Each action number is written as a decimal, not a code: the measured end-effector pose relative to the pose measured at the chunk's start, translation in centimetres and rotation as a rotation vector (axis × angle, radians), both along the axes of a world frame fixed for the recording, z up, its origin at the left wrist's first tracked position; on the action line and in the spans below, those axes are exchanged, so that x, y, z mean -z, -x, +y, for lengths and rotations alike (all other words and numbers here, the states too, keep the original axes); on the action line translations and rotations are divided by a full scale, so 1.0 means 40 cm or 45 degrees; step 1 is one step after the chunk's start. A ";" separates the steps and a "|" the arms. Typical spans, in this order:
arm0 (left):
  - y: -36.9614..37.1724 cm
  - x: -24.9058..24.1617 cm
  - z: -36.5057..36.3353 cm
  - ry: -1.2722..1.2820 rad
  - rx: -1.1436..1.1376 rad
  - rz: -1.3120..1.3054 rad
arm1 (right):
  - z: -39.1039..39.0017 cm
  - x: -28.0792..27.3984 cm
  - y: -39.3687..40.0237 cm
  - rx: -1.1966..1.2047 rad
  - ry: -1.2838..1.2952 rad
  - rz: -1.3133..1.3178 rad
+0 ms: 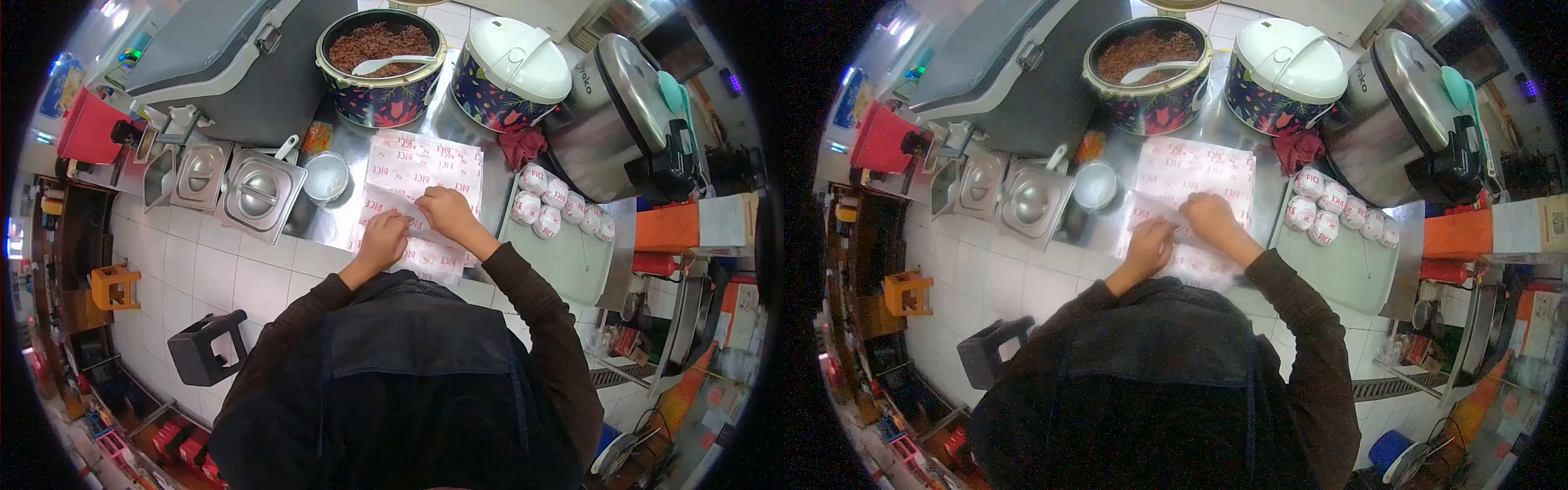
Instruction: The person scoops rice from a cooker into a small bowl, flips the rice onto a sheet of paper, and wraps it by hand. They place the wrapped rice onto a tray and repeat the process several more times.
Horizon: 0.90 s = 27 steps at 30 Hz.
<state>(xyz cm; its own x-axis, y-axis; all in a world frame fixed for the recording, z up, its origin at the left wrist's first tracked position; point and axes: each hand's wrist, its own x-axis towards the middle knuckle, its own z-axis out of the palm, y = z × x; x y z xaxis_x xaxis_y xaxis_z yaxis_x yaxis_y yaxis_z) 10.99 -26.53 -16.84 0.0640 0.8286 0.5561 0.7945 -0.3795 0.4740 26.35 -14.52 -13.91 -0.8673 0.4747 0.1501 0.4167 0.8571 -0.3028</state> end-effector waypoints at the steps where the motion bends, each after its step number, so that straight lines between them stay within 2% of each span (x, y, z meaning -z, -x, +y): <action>1: 0.002 0.007 -0.001 0.042 -0.012 -0.038 | -0.012 -0.020 -0.001 -0.018 -0.019 0.020; 3: 0.001 0.041 -0.003 0.126 -0.034 -0.116 | -0.038 -0.026 -0.008 -0.036 -0.084 0.051; 6: 0.014 0.101 -0.009 0.127 -0.079 -0.046 | -0.093 0.033 -0.028 -0.062 -0.215 0.100; 9: 0.000 0.139 -0.012 -0.206 -0.299 -0.074 | -0.118 0.068 -0.038 -0.083 -0.339 0.207; 12: 0.018 0.150 0.004 -0.515 -0.168 0.225 | -0.121 0.075 -0.042 -0.081 -0.338 0.250; 15: 0.042 0.016 0.017 -0.146 0.106 0.548 | -0.138 0.052 -0.048 -0.059 -0.202 0.248; 16: 0.079 0.040 0.030 -0.008 0.301 0.532 | -0.140 0.064 -0.059 -0.046 -0.168 0.311; 19: 0.146 0.076 0.022 0.079 0.538 0.213 | -0.129 0.132 -0.120 -0.014 -0.139 0.419; 22: 0.161 0.056 0.009 0.247 0.469 0.073 | -0.121 0.176 -0.153 0.000 -0.234 0.423; 24: 0.153 0.036 0.008 0.272 0.402 0.038 | -0.101 0.181 -0.166 0.028 -0.063 0.309; 27: 0.141 0.082 0.016 0.278 0.314 0.069 | -0.060 0.142 -0.152 0.167 0.176 0.251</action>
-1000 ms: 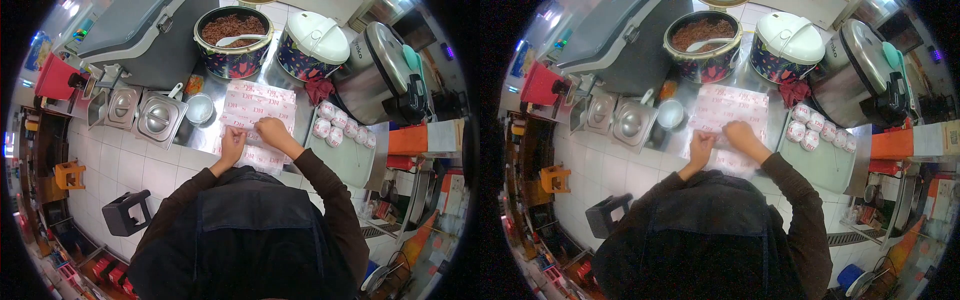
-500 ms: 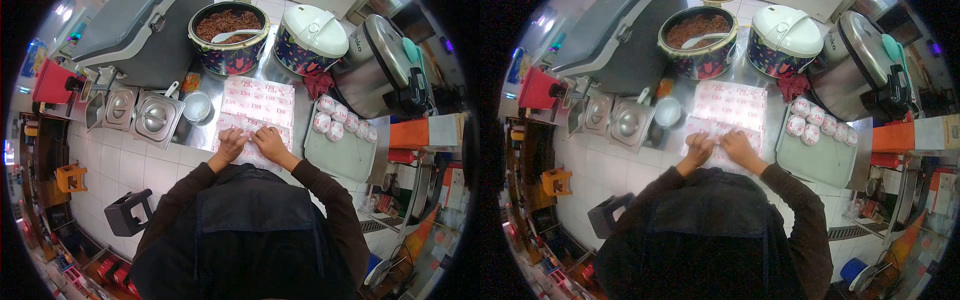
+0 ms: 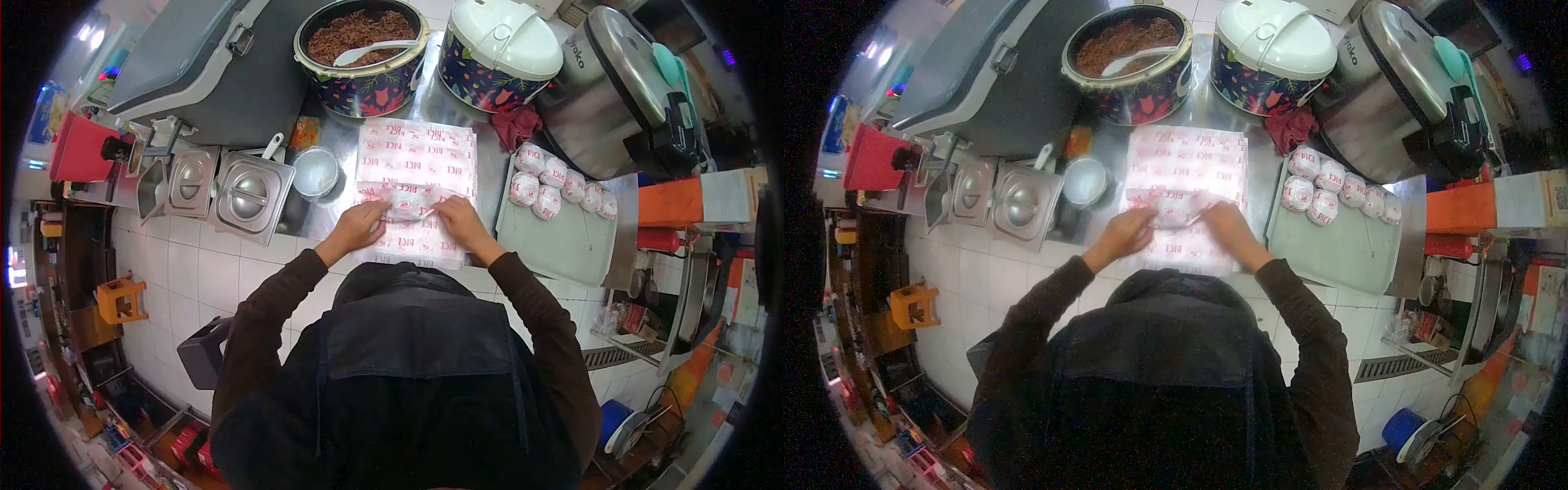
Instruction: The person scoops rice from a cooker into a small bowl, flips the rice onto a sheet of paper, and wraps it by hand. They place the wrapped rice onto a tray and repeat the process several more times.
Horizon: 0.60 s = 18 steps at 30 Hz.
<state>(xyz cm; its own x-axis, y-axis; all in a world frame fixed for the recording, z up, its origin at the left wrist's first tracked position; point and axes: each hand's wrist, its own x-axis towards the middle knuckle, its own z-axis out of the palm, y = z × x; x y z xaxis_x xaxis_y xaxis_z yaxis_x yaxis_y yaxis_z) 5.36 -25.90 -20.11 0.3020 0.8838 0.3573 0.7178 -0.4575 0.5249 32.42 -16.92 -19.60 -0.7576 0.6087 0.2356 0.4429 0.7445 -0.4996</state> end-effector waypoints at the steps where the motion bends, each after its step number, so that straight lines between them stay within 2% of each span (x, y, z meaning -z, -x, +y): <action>1: 0.002 0.015 0.006 -0.043 -0.015 0.009 | 0.016 0.013 -0.002 0.031 0.090 0.036; 3: 0.000 0.020 0.023 -0.132 -0.041 0.024 | 0.046 0.022 0.007 0.065 0.211 0.054; 6: -0.013 -0.018 0.022 -0.083 -0.203 0.209 | 0.084 0.004 0.028 0.286 0.695 -0.034; 9: -0.028 -0.036 0.054 0.146 -0.349 0.154 | 0.119 -0.030 0.072 0.407 0.602 -0.362; 12: -0.016 -0.082 0.134 0.794 -0.418 0.200 | 0.153 -0.011 0.128 0.379 0.442 -0.575; 13: -0.012 -0.059 0.142 0.619 -0.439 0.168 | 0.153 -0.005 0.145 0.334 0.234 -0.659; 16: -0.014 -0.056 0.176 0.061 -0.357 0.270 | 0.135 -0.041 0.139 0.293 -0.325 -0.459; 18: 0.003 -0.043 0.175 0.106 -0.226 0.220 | 0.152 -0.039 0.124 0.148 -0.204 -0.469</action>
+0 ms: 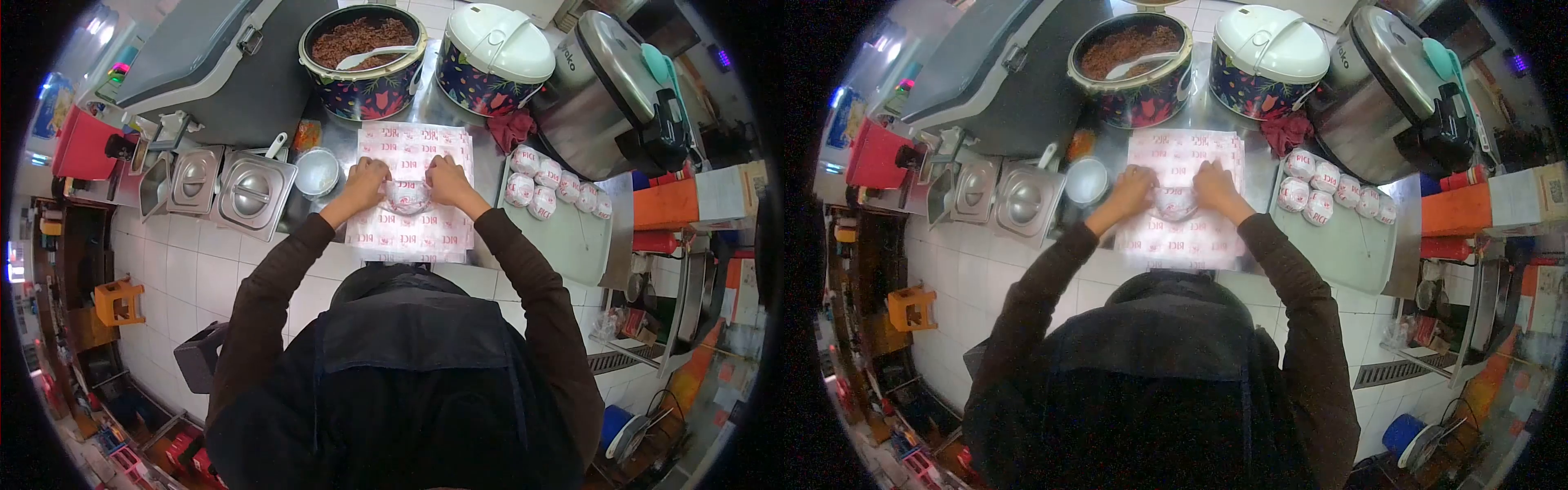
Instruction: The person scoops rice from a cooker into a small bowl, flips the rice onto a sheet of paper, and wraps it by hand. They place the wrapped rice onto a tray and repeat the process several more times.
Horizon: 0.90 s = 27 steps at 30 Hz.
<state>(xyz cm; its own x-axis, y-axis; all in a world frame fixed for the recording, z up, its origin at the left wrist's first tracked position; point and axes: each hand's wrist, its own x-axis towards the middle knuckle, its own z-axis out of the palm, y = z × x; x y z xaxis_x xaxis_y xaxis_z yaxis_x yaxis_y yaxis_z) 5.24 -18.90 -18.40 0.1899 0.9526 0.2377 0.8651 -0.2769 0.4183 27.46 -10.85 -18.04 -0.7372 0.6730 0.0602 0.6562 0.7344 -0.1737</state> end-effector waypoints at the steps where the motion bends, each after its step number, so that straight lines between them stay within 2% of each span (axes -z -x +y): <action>1: 0.013 0.013 0.003 0.078 0.049 -0.090 | 0.010 0.001 -0.006 -0.062 0.070 -0.004; 4: 0.018 0.015 -0.021 0.214 0.031 -0.268 | -0.016 0.035 -0.020 0.031 0.352 0.180; 5: 0.012 0.009 -0.037 0.242 -0.001 -0.312 | -0.038 0.037 -0.034 0.034 0.297 0.311; 8: 0.003 0.046 -0.075 -0.233 0.067 -0.290 | -0.100 0.078 -0.058 -0.073 -0.100 0.536; 9: -0.001 0.049 -0.089 -0.245 0.084 -0.280 | -0.125 0.078 -0.067 -0.090 -0.149 0.419; 12: -0.022 0.059 -0.122 -0.348 0.102 0.040 | -0.152 0.077 -0.063 -0.197 -0.317 0.645; 13: -0.028 0.060 -0.130 -0.338 0.111 0.072 | -0.158 0.066 -0.066 -0.223 -0.345 0.647; 16: -0.062 0.035 -0.149 -0.569 -0.036 0.113 | -0.189 0.067 -0.075 -0.166 -0.326 0.662; 19: -0.092 0.050 -0.184 -0.405 -0.087 0.049 | -0.174 0.063 -0.064 -0.103 -0.149 0.696; 22: -0.123 0.031 -0.186 -0.152 -0.307 -0.600 | -0.176 0.047 -0.022 0.318 0.253 0.945; 23: -0.145 0.008 -0.180 -0.086 -0.447 -0.902 | -0.169 0.085 0.002 0.481 0.230 1.192; 26: -0.165 -0.029 -0.153 -0.177 -0.747 -0.939 | -0.165 0.042 0.016 0.838 0.717 1.155; 27: -0.165 -0.032 -0.141 -0.183 -0.721 -0.893 | -0.167 0.049 0.028 0.850 0.743 1.162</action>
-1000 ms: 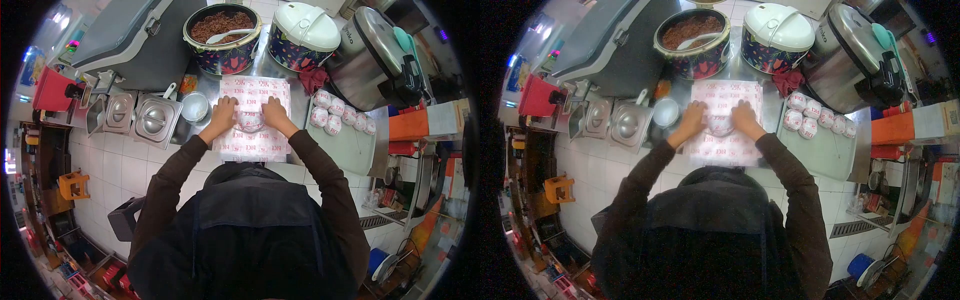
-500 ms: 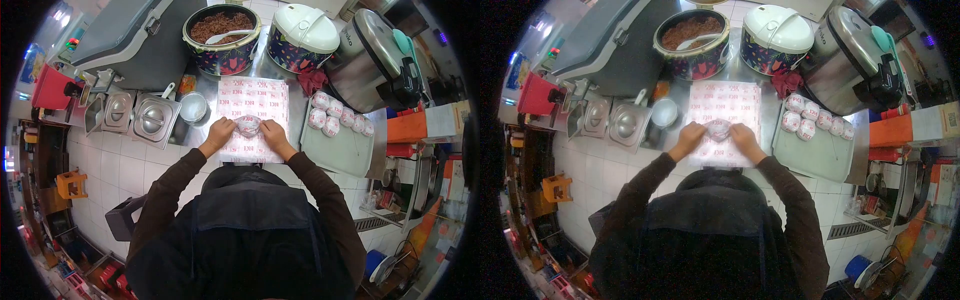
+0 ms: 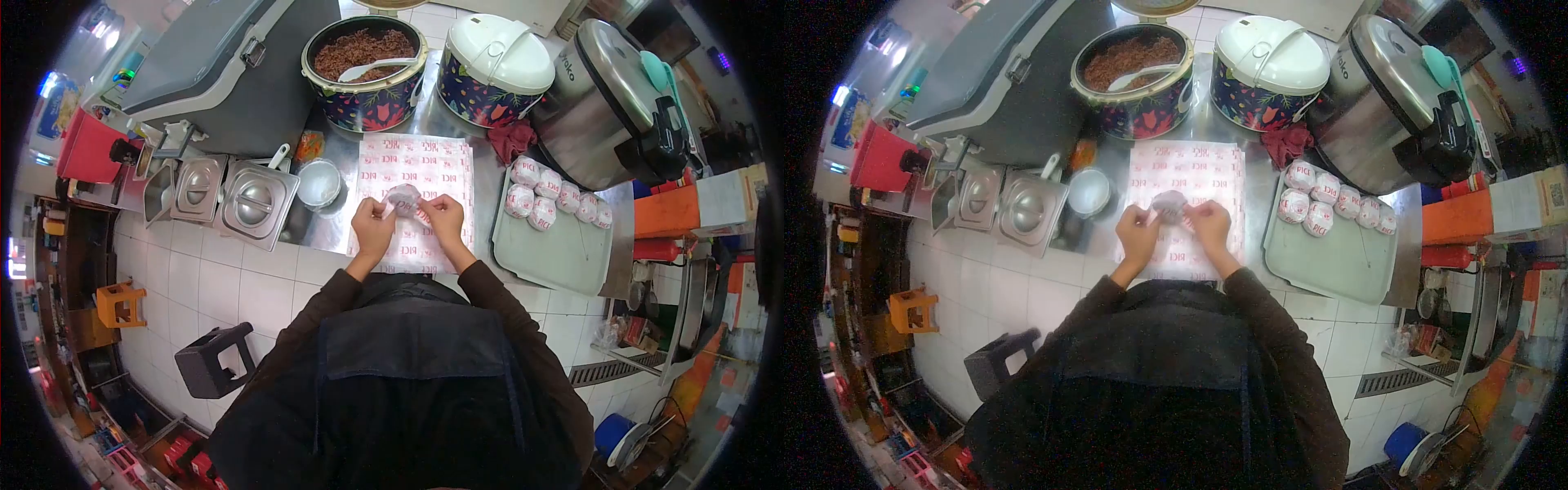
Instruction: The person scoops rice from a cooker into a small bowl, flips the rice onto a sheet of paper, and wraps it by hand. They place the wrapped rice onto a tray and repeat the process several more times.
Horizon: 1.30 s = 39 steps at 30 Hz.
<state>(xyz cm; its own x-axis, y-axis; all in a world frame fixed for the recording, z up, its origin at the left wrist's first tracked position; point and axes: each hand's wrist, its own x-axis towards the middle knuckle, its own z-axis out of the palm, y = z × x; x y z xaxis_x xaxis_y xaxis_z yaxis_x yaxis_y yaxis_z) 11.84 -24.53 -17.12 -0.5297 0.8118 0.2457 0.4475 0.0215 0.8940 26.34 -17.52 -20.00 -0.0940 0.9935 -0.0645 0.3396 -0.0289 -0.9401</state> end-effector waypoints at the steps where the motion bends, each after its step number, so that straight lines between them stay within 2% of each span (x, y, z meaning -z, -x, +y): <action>1: 0.003 -0.002 0.020 0.001 0.022 0.046 | -0.005 0.009 0.016 0.003 0.027 0.012; 5: 0.008 0.011 0.075 -0.025 0.106 0.110 | -0.002 0.021 0.068 0.154 0.080 0.032; 6: 0.013 0.013 0.076 0.008 0.130 0.142 | 0.003 0.028 0.064 0.097 0.134 0.077; 9: 0.031 0.014 0.068 0.058 0.230 0.207 | 0.025 0.046 0.025 -0.282 -0.108 0.013; 12: 0.051 0.001 0.061 0.058 0.364 0.213 | 0.026 0.033 0.021 -0.221 0.600 0.965; 15: 0.092 -0.004 0.058 0.194 0.525 0.249 | 0.037 0.009 0.033 -0.400 0.347 0.610; 17: 0.119 0.001 0.082 0.282 0.616 0.278 | 0.044 -0.015 0.046 -0.398 0.342 0.551; 21: 0.124 0.008 0.110 0.396 0.487 0.155 | 0.064 -0.018 0.093 -0.284 0.328 0.277; 22: 0.121 0.007 0.115 0.331 0.442 0.197 | 0.070 0.001 0.101 -0.291 0.123 0.116; 23: 0.115 0.006 0.114 0.456 0.336 0.084 | 0.066 0.020 0.112 -0.281 -0.174 -0.039; 25: 0.137 0.060 0.109 0.160 0.152 0.568 | 0.023 -0.083 0.122 -0.237 -0.635 -0.325; 26: 0.135 0.059 0.106 0.295 0.221 0.435 | 0.015 -0.116 0.123 -0.267 -0.696 -0.309; 27: 0.130 0.054 0.101 0.435 0.286 0.302 | 0.024 -0.070 0.124 -0.445 -0.902 -0.467; 28: 0.126 0.050 0.097 0.579 0.347 0.172 | 0.009 -0.034 0.134 -0.433 -0.960 -0.461; 29: 0.126 0.049 0.096 0.587 0.401 0.131 | -0.005 -0.032 0.134 -0.509 -0.986 -0.633; 31: 0.138 0.041 0.105 0.605 0.494 0.057 | -0.031 -0.021 0.134 -0.406 -1.094 -0.770; 34: 0.165 0.046 0.121 0.789 0.520 -0.798 | -0.049 -0.023 0.113 -0.376 -1.173 -0.721; 37: 0.153 0.006 0.118 0.716 0.510 -1.117 | 0.031 0.029 0.126 -0.480 -0.900 -0.672; 38: 0.148 -0.014 0.121 0.697 0.481 -1.221 | 0.068 0.014 0.125 -0.601 -0.452 -0.655; 39: 0.137 -0.018 0.113 0.653 0.517 -1.030 | 0.091 -0.014 0.106 -0.528 -0.484 -0.576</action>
